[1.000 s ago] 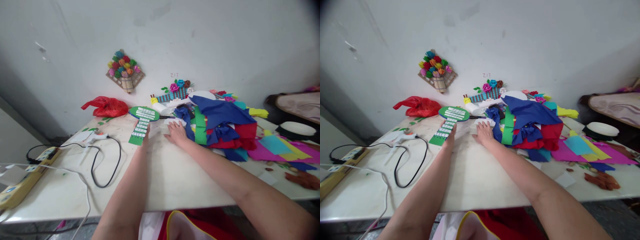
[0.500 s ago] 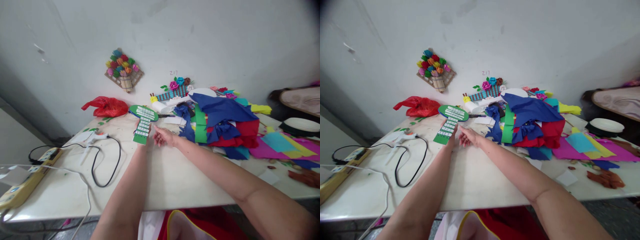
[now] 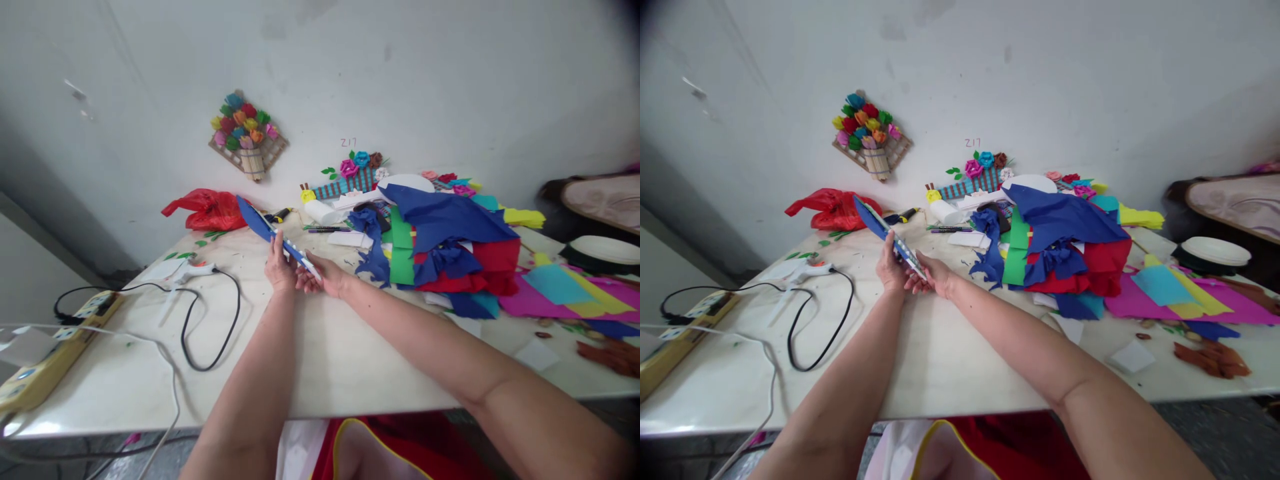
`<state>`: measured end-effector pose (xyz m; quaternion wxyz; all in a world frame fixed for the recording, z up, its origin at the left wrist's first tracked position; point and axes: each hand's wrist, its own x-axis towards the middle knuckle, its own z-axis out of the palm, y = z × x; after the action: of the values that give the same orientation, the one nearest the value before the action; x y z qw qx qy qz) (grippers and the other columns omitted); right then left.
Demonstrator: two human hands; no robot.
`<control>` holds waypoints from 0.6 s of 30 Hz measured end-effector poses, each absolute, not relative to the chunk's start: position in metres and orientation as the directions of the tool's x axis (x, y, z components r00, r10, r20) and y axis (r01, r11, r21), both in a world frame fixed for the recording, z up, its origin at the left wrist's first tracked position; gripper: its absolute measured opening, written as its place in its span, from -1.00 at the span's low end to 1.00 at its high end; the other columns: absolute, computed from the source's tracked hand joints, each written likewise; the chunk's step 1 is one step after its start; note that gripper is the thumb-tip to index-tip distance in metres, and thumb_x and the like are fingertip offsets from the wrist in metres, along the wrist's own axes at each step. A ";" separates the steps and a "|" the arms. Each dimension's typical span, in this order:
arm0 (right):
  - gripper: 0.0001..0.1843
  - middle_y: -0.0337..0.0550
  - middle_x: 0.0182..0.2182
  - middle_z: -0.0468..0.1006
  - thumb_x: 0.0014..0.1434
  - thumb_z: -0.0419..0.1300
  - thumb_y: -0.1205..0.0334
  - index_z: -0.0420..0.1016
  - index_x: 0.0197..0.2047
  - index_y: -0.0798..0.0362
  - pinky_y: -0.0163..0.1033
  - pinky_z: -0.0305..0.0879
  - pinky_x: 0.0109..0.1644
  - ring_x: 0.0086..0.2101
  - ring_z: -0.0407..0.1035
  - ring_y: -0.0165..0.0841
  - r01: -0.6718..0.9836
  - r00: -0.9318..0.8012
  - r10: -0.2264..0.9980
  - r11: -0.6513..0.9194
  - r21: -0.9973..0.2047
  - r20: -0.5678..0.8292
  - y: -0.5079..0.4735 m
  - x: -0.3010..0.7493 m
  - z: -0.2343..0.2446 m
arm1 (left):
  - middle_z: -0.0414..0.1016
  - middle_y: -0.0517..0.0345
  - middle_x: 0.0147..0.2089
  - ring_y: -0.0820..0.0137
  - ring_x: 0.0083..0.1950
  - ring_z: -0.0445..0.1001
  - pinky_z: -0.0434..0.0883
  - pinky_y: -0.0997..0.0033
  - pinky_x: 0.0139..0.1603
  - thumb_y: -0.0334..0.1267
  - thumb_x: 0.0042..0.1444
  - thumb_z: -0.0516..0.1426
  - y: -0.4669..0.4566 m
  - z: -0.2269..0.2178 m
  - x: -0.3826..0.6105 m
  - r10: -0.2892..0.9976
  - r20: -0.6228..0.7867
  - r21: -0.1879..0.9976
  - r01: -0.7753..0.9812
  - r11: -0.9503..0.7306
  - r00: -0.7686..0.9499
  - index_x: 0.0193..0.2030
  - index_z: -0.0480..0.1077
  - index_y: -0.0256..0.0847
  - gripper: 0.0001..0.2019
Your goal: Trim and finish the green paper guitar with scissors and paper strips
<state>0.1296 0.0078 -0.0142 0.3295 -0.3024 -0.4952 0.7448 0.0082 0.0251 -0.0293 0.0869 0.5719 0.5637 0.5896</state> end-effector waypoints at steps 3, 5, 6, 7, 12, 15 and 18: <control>-0.50 -0.12 -0.63 0.49 0.21 -0.20 -0.07 0.35 -0.33 0.16 -0.42 0.08 -0.72 -0.69 0.32 -0.44 -0.228 -0.535 0.838 -0.270 -0.936 -0.112 0.011 0.135 -0.015 | 0.09 0.04 0.26 0.16 0.14 0.25 0.30 0.26 -0.03 -0.48 -0.02 0.03 0.022 -0.025 0.012 0.661 0.678 0.582 0.784 -0.217 -0.320 0.17 0.18 0.00 -0.42; -0.49 -0.12 -0.61 0.50 0.22 -0.24 -0.06 0.34 -0.34 0.15 -0.41 0.08 -0.72 -0.68 0.34 -0.43 -0.228 -0.521 0.848 -0.250 -0.941 -0.098 0.014 0.140 -0.013 | 0.06 0.06 0.28 0.16 0.16 0.23 0.27 0.21 0.03 -0.47 0.03 -0.01 0.021 -0.024 0.013 0.664 0.690 0.514 0.841 -0.169 -0.288 0.17 0.19 0.04 -0.45; -0.46 -0.11 -0.60 0.51 0.22 -0.26 -0.09 0.34 -0.34 0.15 -0.40 0.09 -0.72 -0.67 0.34 -0.42 -0.213 -0.528 0.843 -0.246 -0.945 -0.101 0.015 0.143 -0.011 | 0.05 0.06 0.28 0.15 0.16 0.23 0.25 0.18 0.05 -0.46 0.05 -0.02 0.020 -0.024 0.014 0.671 0.691 0.485 0.861 -0.154 -0.269 0.17 0.19 0.05 -0.46; -0.43 -0.10 -0.59 0.51 0.21 -0.28 -0.12 0.35 -0.35 0.14 -0.40 0.10 -0.72 -0.66 0.35 -0.41 -0.191 -0.538 0.836 -0.246 -0.950 -0.108 0.016 0.146 -0.009 | 0.04 0.05 0.29 0.14 0.16 0.22 0.23 0.15 0.07 -0.44 0.07 -0.03 0.020 -0.024 0.015 0.678 0.693 0.454 0.879 -0.146 -0.246 0.17 0.19 0.05 -0.48; -0.43 -0.11 -0.58 0.52 0.15 -0.19 -0.20 0.37 -0.31 0.12 -0.37 0.16 -0.69 -0.64 0.37 -0.39 -0.110 -0.591 0.798 -0.226 -0.968 -0.119 0.015 0.154 -0.004 | 0.02 -0.04 0.29 0.13 0.18 0.19 0.12 0.07 0.14 -0.41 0.13 -0.08 0.020 -0.025 0.018 0.702 0.701 0.325 0.932 -0.163 -0.121 0.16 0.23 0.02 -0.54; -0.55 -0.13 -0.60 0.51 0.17 -0.11 -0.07 0.36 -0.29 0.14 -0.36 0.23 -0.63 -0.63 0.38 -0.39 -0.106 -0.577 0.804 -0.246 -0.964 -0.142 0.014 0.154 -0.005 | 0.04 -0.07 0.28 0.11 0.19 0.18 0.10 0.04 0.15 -0.39 0.14 -0.08 0.020 -0.025 0.018 0.721 0.690 0.267 0.949 -0.167 -0.067 0.15 0.25 0.01 -0.56; -0.56 -0.11 -0.60 0.51 0.18 -0.11 -0.03 0.37 -0.30 0.17 -0.35 0.24 -0.62 -0.61 0.40 -0.37 -0.102 -0.571 0.803 -0.278 -0.955 -0.172 0.017 0.156 -0.009 | 0.02 -0.04 0.29 0.09 0.23 0.11 0.04 0.00 0.17 -0.40 0.12 -0.05 0.020 -0.025 0.018 0.737 0.676 0.201 0.962 -0.183 -0.001 0.15 0.25 0.03 -0.55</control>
<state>0.1556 0.0174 -0.0089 0.3132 -0.3414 -0.5130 0.7227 0.0181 0.0204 -0.0249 -0.1634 0.6876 0.6180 0.3444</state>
